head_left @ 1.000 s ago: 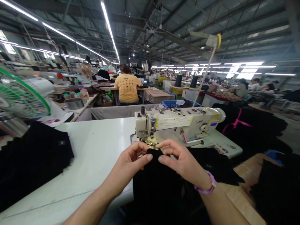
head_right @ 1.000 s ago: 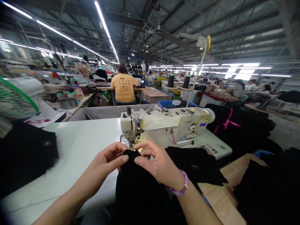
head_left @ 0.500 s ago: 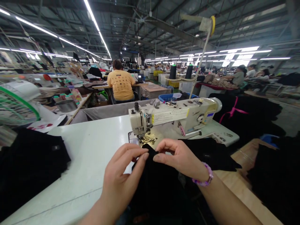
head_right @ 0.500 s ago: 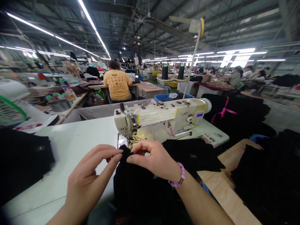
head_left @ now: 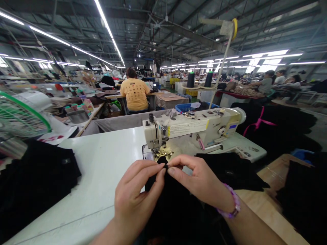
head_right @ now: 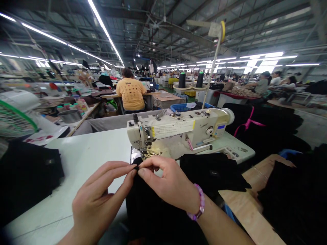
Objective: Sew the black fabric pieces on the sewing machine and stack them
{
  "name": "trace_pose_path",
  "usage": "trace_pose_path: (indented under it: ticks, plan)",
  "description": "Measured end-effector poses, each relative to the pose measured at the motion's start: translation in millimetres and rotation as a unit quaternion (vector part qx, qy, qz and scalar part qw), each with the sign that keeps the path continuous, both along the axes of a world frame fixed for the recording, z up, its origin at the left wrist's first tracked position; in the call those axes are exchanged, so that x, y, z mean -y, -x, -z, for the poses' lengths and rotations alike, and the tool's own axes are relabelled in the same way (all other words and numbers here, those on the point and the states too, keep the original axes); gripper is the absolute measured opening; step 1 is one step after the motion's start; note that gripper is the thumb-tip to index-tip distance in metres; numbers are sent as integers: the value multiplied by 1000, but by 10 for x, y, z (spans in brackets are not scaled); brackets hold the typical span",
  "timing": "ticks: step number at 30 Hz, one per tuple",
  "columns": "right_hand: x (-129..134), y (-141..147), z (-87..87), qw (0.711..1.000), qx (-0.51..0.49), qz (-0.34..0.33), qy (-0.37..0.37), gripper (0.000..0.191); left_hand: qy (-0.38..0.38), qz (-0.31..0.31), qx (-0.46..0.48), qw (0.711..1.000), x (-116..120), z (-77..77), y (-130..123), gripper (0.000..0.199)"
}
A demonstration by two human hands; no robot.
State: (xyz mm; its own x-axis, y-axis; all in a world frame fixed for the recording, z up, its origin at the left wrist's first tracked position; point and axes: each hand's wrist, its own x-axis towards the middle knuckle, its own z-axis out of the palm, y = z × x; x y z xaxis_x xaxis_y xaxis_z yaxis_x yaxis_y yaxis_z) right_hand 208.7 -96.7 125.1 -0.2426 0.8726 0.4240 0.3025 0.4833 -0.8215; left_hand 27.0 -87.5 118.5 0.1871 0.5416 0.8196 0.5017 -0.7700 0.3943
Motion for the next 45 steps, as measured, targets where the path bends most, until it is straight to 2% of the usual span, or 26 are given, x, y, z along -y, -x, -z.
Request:
trace_pose_path:
  ticks: [3, 6, 8, 10, 14, 16, 18, 20, 22, 24, 26, 28, 30, 32, 34, 36, 38, 40, 41, 43, 45]
  plan:
    - [-17, -89, -32, 993, 66, -54, -85, 20, 90, -5, 54, 994, -15, -71, 91, 6]
    - [-37, -219, -44, 979, 117, -28, -167, 25, 180, -48, 134, 973, -55, -133, 246, 14]
    - [-42, -281, -54, 975, 124, -8, -183, 22, 180, -113, 186, 959, -75, -156, 335, 21]
    - [-38, -285, -68, 980, 98, -27, -172, 16, 168, -147, 209, 952, -78, -168, 374, 24]
    - [-12, -114, -70, 982, 14, -71, -175, 23, 188, -100, 203, 956, -37, -188, 296, 26]
    - [-6, 11, -41, 976, 29, -70, -205, 35, 194, -87, 204, 956, -14, -198, 229, 27]
    - [-12, 122, -3, 965, 78, -42, -247, 42, 190, -85, 204, 956, -7, -198, 180, 27]
    - [-21, 205, 23, 949, 110, 3, -294, 33, 185, -86, 207, 957, -24, -182, 158, 27]
    - [-24, 259, 25, 937, 96, 28, -335, 13, 182, -90, 216, 955, -62, -151, 156, 25]
    - [-19, 292, 11, 934, 58, 2, -351, 2, 188, -88, 229, 951, -110, -122, 163, 25]
    - [-18, 311, 5, 939, 39, -49, -339, 7, 202, -77, 245, 945, -149, -111, 167, 25]
    - [-30, 323, 24, 937, 72, -68, -334, 11, 217, -65, 263, 938, -168, -118, 159, 28]
    - [-53, 333, 69, 918, 133, -28, -373, 16, 229, -55, 283, 930, -167, -121, 133, 30]
    - [-70, 342, 119, 883, 176, 31, -435, 13, 246, -30, 303, 920, -158, -92, 96, 31]
    - [-70, 348, 151, 854, 176, 81, -483, 12, 272, 12, 323, 907, -156, -28, 61, 33]
    - [-50, 349, 151, 844, 149, 113, -503, 16, 296, 46, 342, 891, -165, 42, 42, 34]
    - [-22, 336, 116, 859, 101, 136, -483, 19, 297, 46, 355, 885, -179, 80, 46, 36]
    - [1, 296, 52, 901, 35, 119, -415, 20, 274, 14, 358, 893, -185, 67, 70, 38]
    - [8, 263, 14, 926, -2, 80, -368, 19, 263, -6, 355, 897, -183, 44, 88, 38]
    - [17, 169, -65, 960, -55, -61, -268, 12, 254, -35, 334, 907, -168, -17, 132, 37]
    - [24, 53, -134, 960, -36, -191, -199, 10, 242, -54, 288, 925, -146, -77, 187, 32]
